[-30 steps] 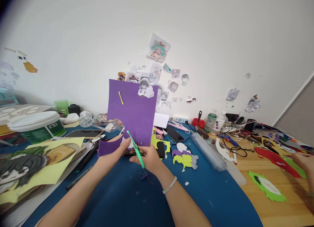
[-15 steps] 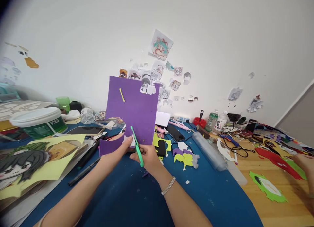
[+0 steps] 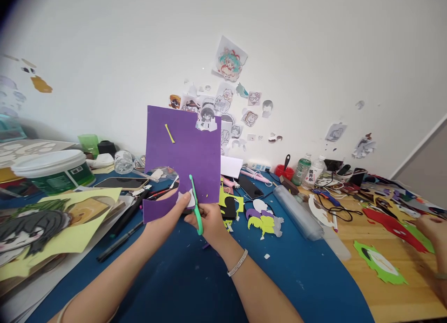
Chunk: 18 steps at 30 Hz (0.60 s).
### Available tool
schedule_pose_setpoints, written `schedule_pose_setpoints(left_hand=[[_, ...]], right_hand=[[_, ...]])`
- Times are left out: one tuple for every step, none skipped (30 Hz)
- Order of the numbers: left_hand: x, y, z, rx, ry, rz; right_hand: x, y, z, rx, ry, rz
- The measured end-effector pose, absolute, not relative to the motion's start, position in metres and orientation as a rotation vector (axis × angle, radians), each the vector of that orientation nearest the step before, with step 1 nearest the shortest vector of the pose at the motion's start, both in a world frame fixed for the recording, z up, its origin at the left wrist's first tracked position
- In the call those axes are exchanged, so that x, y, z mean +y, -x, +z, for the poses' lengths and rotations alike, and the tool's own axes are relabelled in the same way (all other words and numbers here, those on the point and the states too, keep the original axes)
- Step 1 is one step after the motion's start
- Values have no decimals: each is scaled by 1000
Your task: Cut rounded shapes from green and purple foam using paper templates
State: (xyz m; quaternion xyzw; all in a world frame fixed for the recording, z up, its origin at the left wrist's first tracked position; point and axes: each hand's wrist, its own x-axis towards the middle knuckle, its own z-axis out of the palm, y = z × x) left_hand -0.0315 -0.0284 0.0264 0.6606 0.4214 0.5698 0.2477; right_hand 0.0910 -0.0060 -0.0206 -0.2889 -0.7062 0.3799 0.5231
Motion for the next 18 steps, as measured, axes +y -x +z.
schedule_pose_setpoints(left_hand=[[-28,31,25,1151,-1795,1574],[-28,29,24,1153,-1787,1593],[-28,28,23,1156,-1777,1617],[-29,27,22,1158,-1764,1645],[-29,26,21,1159,-1751,1674],[-30,25,20,1160,-1740,1695],[-30,24,20,1161,-1733,1705],[-31,23,20,1158,-1731,1705],[-31,23,20,1153,-1729,1700],[-31,23,20,1151,-1728,1693],[-30,23,20,1153,-1727,1686],[-30,24,20,1163,-1721,1679],[-29,26,21,1177,-1719,1663],[-27,28,22,1190,-1723,1632],[-25,30,23,1203,-1731,1596],[-24,32,24,1208,-1749,1556],[-22,35,26,1207,-1771,1519],[-20,37,27,1205,-1793,1490]], right_hand=[[-6,-91,-21,-1697,688,895],[-6,-91,-21,-1703,685,879],[-5,-91,-22,-1707,684,863],[-5,-91,-22,-1710,687,849],[-5,-91,-22,-1714,695,836],[-4,-91,-22,-1716,710,819],[-4,-92,-22,-1720,726,800],[-3,-92,-22,-1725,741,780],[-2,-92,-23,-1731,751,762],[-2,-92,-23,-1736,758,745],[-1,-93,-23,-1739,761,735],[-1,-93,-23,-1742,758,741],[-1,-93,-22,-1747,753,765],[-2,-94,-21,-1753,748,804],[-2,-95,-19,-1766,742,860],[-3,-97,-17,-1784,734,925],[-4,-99,-14,-1805,723,991],[-5,-102,-11,-1828,710,1051]])
